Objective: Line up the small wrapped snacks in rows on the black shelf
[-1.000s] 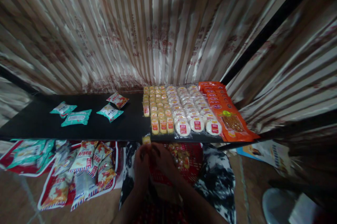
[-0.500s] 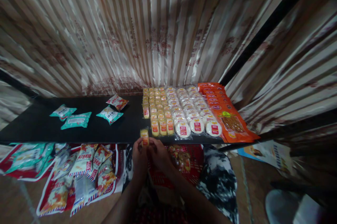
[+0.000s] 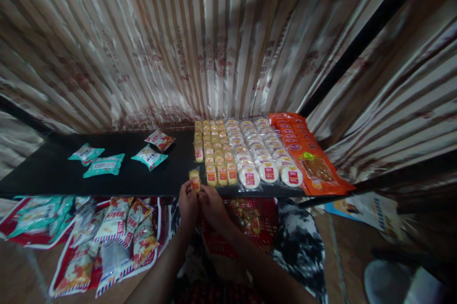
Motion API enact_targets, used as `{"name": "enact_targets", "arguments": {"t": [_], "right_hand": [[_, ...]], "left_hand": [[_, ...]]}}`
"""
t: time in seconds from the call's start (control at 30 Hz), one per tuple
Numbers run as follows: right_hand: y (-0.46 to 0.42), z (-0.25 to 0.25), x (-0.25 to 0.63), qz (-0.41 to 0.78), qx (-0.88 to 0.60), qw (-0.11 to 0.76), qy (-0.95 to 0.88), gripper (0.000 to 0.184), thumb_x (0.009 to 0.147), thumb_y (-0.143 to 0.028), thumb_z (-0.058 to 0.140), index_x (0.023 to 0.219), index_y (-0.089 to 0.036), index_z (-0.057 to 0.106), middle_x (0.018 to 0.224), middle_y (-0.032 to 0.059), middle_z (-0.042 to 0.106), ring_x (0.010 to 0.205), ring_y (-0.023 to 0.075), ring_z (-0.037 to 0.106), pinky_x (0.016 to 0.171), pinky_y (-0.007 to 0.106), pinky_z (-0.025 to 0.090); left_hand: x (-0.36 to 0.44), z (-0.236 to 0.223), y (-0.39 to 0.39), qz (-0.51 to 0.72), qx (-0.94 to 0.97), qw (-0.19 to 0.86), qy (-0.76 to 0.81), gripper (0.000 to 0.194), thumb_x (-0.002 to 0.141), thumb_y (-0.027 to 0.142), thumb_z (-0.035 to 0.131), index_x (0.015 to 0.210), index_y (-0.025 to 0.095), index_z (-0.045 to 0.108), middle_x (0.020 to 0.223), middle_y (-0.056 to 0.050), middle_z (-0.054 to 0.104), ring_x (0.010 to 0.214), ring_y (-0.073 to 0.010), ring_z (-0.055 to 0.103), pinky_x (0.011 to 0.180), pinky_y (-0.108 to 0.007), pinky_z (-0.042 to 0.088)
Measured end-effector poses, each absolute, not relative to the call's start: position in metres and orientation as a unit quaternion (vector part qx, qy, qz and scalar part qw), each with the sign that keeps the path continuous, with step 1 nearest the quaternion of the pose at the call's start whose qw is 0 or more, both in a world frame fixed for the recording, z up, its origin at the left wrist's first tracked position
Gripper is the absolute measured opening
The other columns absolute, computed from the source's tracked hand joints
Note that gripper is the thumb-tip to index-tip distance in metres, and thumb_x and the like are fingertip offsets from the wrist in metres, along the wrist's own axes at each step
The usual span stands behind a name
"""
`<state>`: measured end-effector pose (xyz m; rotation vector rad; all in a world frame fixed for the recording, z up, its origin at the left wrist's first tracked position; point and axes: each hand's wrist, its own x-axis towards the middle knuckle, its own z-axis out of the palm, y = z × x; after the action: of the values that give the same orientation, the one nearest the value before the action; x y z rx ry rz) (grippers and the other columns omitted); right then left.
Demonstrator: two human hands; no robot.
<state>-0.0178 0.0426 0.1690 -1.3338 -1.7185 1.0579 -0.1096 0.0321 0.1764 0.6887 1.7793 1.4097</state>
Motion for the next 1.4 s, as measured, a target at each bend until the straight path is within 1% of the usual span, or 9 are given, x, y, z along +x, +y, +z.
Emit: {"name": "enact_targets", "arguments": {"t": [0.1, 0.27, 0.43, 0.6, 0.73, 0.93, 1.13, 1.27, 1.4], "right_hand": [[0.044, 0.171, -0.021, 0.421, -0.521, 0.348, -0.656, 0.039, 0.076, -0.014, 0.044, 0.112, -0.019, 0.059, 0.11, 0.0101, 0.061, 0.099, 0.0196, 0.059, 0.094, 0.038, 0.047], [0.045, 0.178, -0.026, 0.431, -0.519, 0.337, -0.656, 0.039, 0.078, -0.015, 0.042, 0.113, -0.011, 0.059, 0.114, 0.0161, 0.06, 0.101, 0.0226, 0.06, 0.094, 0.038, 0.047], [0.049, 0.178, -0.031, 0.451, -0.497, 0.351, -0.653, 0.044, 0.077, -0.012, 0.041, 0.119, -0.016, 0.055, 0.12, 0.0122, 0.059, 0.107, 0.0197, 0.058, 0.097, 0.037, 0.045], [0.058, 0.168, -0.037, 0.464, -0.504, 0.355, -0.636, 0.05, 0.078, -0.012, 0.039, 0.126, -0.013, 0.05, 0.126, 0.0124, 0.057, 0.118, 0.0207, 0.053, 0.104, 0.037, 0.038], [0.067, 0.154, -0.043, 0.471, -0.498, 0.386, -0.617, 0.052, 0.077, -0.012, 0.043, 0.127, -0.017, 0.051, 0.13, 0.0087, 0.056, 0.123, 0.0213, 0.048, 0.108, 0.039, 0.034], [0.076, 0.131, -0.054, 0.457, -0.495, 0.434, -0.598, 0.053, 0.075, -0.012, 0.044, 0.127, -0.017, 0.053, 0.136, 0.0074, 0.051, 0.131, 0.0221, 0.039, 0.111, 0.042, 0.028], [0.082, 0.121, -0.06, 0.418, -0.518, 0.43, -0.61, 0.056, 0.074, -0.008, 0.041, 0.128, -0.012, 0.052, 0.139, 0.0117, 0.047, 0.133, 0.023, 0.036, 0.11, 0.042, 0.029], [0.085, 0.118, -0.061, 0.407, -0.516, 0.43, -0.619, 0.055, 0.076, -0.012, 0.043, 0.131, -0.01, 0.049, 0.14, 0.0133, 0.044, 0.134, 0.0237, 0.033, 0.111, 0.042, 0.029], [0.087, 0.118, -0.063, 0.402, -0.503, 0.446, -0.622, 0.056, 0.078, -0.013, 0.042, 0.133, -0.012, 0.046, 0.142, 0.0117, 0.042, 0.136, 0.0225, 0.029, 0.112, 0.04, 0.028]], "left_hand": [[-0.111, 0.179, 0.036, 0.55, 0.275, 0.364, 0.7, 0.032, 0.073, 0.016, 0.05, 0.103, 0.013, 0.058, 0.101, -0.011, 0.065, 0.089, -0.0188, 0.063, 0.078, -0.028, 0.049], [-0.113, 0.175, 0.044, 0.551, 0.272, 0.354, 0.705, 0.032, 0.071, 0.018, 0.054, 0.102, 0.015, 0.06, 0.098, -0.009, 0.066, 0.088, -0.0194, 0.063, 0.08, -0.03, 0.049], [-0.116, 0.172, 0.053, 0.551, 0.288, 0.341, 0.705, 0.029, 0.073, 0.017, 0.052, 0.101, 0.015, 0.061, 0.1, -0.01, 0.066, 0.09, -0.0185, 0.062, 0.083, -0.029, 0.047], [-0.117, 0.178, 0.063, 0.543, 0.294, 0.347, 0.706, 0.027, 0.076, 0.018, 0.051, 0.101, 0.015, 0.062, 0.101, -0.01, 0.066, 0.09, -0.018, 0.062, 0.084, -0.029, 0.047], [-0.118, 0.176, 0.071, 0.546, 0.304, 0.352, 0.696, 0.027, 0.078, 0.019, 0.05, 0.102, 0.014, 0.061, 0.104, -0.011, 0.065, 0.093, -0.0181, 0.061, 0.086, -0.029, 0.047], [-0.123, 0.17, 0.085, 0.564, 0.311, 0.358, 0.676, 0.024, 0.076, 0.016, 0.053, 0.098, 0.014, 0.063, 0.103, -0.01, 0.067, 0.092, -0.0162, 0.062, 0.087, -0.028, 0.047], [-0.127, 0.163, 0.095, 0.563, 0.337, 0.359, 0.664, 0.025, 0.076, 0.016, 0.054, 0.099, 0.016, 0.064, 0.101, -0.008, 0.068, 0.092, -0.0158, 0.062, 0.088, -0.029, 0.047], [-0.128, 0.162, 0.1, 0.559, 0.345, 0.369, 0.658, 0.026, 0.077, 0.017, 0.053, 0.101, 0.015, 0.063, 0.103, -0.009, 0.067, 0.092, -0.0162, 0.063, 0.089, -0.03, 0.047], [-0.129, 0.164, 0.105, 0.543, 0.361, 0.371, 0.661, 0.027, 0.077, 0.016, 0.053, 0.102, 0.013, 0.063, 0.106, -0.011, 0.066, 0.095, -0.0168, 0.062, 0.091, -0.031, 0.046]]}}
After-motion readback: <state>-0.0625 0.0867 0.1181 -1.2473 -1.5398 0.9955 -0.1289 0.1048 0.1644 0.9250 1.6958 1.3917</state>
